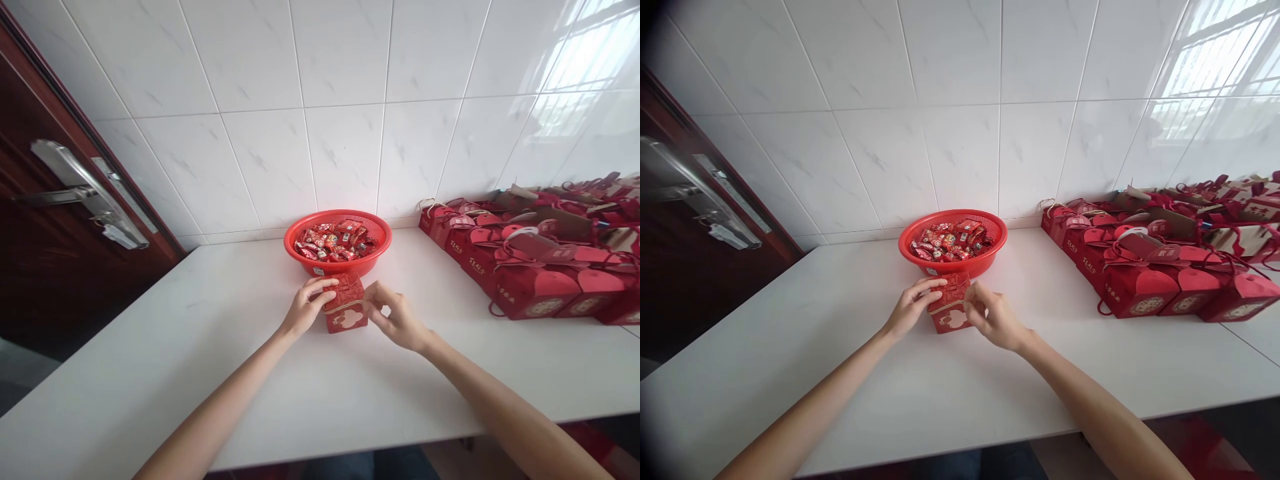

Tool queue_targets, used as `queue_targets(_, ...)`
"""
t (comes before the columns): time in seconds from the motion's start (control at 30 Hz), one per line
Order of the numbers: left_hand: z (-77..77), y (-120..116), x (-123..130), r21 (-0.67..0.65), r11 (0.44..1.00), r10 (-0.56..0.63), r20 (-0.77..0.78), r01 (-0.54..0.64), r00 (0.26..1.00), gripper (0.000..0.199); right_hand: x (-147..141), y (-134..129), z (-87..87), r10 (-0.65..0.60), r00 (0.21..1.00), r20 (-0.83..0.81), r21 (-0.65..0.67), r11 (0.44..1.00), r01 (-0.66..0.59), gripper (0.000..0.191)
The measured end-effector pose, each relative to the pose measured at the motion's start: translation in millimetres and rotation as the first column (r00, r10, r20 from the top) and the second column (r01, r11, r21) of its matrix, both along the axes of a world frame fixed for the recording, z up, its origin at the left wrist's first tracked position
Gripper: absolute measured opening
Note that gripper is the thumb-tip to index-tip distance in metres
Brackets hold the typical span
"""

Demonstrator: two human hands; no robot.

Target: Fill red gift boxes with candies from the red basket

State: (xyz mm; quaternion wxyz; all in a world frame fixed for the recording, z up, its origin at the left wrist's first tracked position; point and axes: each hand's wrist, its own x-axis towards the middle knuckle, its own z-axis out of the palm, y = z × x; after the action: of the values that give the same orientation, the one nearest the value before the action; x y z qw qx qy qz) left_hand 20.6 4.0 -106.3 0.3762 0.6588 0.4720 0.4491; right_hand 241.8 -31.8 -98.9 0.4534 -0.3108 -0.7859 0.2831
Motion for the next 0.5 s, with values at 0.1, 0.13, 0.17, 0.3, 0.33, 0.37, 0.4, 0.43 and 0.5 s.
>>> queue_targets(0.1, 1.4, -4.3, 4.5, -0.014, 0.999, -0.032, 0.001, 0.032, 0.999, 0.03, 6.2, 7.8, 9.6, -0.045, 0.987, -0.157, -0.083, 0.996, 0.032, 0.022)
queue_targets(0.13, 1.6, -5.5, 5.8, -0.023, 0.999, -0.043, 0.012, 0.043, 0.999, 0.029, 8.0, 10.2, 14.1, -0.048, 0.98, -0.194, -0.114, 0.993, 0.026, 0.025)
queue_targets(0.17, 1.7, -6.3, 7.0, -0.033, 0.998, -0.055, 0.026, 0.056, 0.998, 0.029, 9.5, 12.6, 19.0, -0.034, 0.976, -0.213, -0.141, 0.99, 0.003, 0.026)
queue_targets(0.3, 1.0, -7.2, 8.7, -0.063, 0.993, -0.095, 0.062, 0.099, 0.994, 0.03, 9.1, 22.7, 39.1, 0.138, 0.978, -0.159, -0.157, 0.974, -0.163, 0.022)
queue_targets(0.33, 0.7, -7.0, 8.6, -0.071, 0.991, -0.106, 0.062, 0.11, 0.993, 0.032, 7.0, 25.9, 43.1, 0.15, 0.98, -0.128, -0.133, 0.977, -0.167, 0.021)
queue_targets(0.37, 0.4, -6.9, 8.3, -0.077, 0.99, -0.115, 0.063, 0.12, 0.991, 0.033, 4.3, 29.5, 46.6, 0.135, 0.987, -0.087, -0.1, 0.985, -0.144, 0.019)
queue_targets(0.4, 0.1, -6.8, 8.0, -0.081, 0.988, -0.124, 0.069, 0.129, 0.99, 0.034, 0.9, 33.3, 49.6, 0.098, 0.995, -0.034, -0.064, 0.993, -0.1, 0.017)
queue_targets(0.43, 0.0, -6.8, 7.8, -0.082, 0.987, -0.132, 0.079, 0.138, 0.988, 0.035, -2.9, 37.3, 52.2, 0.046, 0.999, 0.028, -0.025, 0.999, -0.045, 0.016)
queue_targets(0.5, 0.3, -7.2, 7.8, -0.078, 0.985, -0.143, 0.1, 0.151, 0.985, 0.035, -11.4, 45.1, 56.6, -0.073, 0.985, 0.158, 0.049, 0.997, 0.066, 0.016)
